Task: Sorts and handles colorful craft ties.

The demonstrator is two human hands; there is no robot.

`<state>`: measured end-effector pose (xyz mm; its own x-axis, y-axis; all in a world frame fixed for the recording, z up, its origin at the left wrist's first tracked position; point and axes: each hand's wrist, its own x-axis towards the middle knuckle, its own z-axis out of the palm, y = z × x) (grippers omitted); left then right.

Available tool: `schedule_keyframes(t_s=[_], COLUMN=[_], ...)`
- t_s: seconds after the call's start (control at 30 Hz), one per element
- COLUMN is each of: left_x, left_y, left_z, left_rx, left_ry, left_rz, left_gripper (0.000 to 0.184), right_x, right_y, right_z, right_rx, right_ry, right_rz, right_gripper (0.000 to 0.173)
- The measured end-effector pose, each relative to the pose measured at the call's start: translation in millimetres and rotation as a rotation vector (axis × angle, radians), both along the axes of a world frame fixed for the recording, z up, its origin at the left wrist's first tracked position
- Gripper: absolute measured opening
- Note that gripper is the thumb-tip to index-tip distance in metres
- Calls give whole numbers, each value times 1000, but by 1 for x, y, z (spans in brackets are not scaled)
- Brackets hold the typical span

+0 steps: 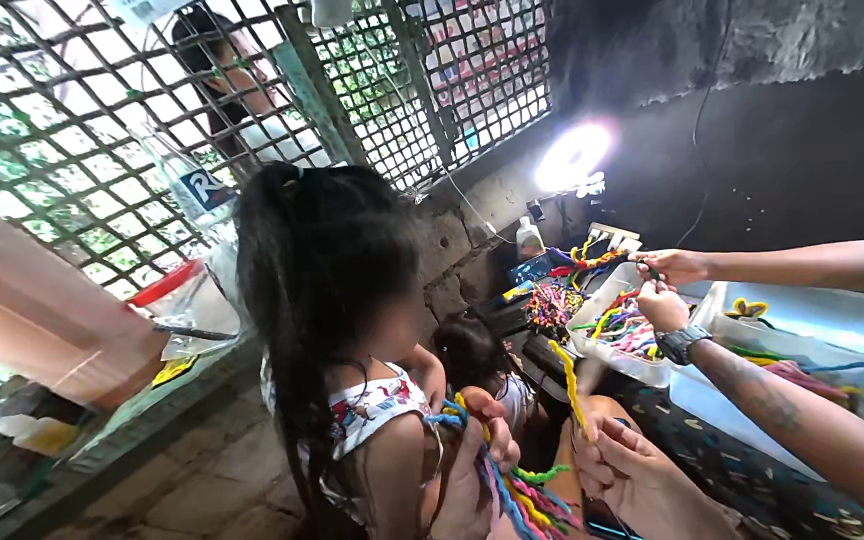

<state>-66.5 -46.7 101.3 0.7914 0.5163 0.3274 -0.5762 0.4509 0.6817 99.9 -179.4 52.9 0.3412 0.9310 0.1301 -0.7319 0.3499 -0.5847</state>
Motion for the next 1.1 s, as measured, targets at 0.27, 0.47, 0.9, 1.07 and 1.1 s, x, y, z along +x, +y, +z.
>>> schedule_keyframes(t_s=[0.27, 0.47, 0.9, 1.07, 1.1], left_x=[9, 7, 3, 11, 10], left_y=[-35, -33, -37, -33, -32], left_z=[2, -4, -15, -15, -15], left_rx=[564, 713, 733, 580, 602], left_ry=[464, 419, 472, 452, 467], left_rz=[315, 394, 493, 476, 449], left_gripper=[24, 29, 31, 18, 19], right_x=[-28, -32, -43, -47, -47], right_y=[-4, -8, -6, 4, 4], right_z=[6, 8, 4, 3, 3], right_rx=[-60, -139, -84, 13, 12], right_ry=[-214, -361, -879, -1236, -1261], right_rz=[7, -82, -484, -906, -944], right_gripper=[15, 8, 13, 8, 7])
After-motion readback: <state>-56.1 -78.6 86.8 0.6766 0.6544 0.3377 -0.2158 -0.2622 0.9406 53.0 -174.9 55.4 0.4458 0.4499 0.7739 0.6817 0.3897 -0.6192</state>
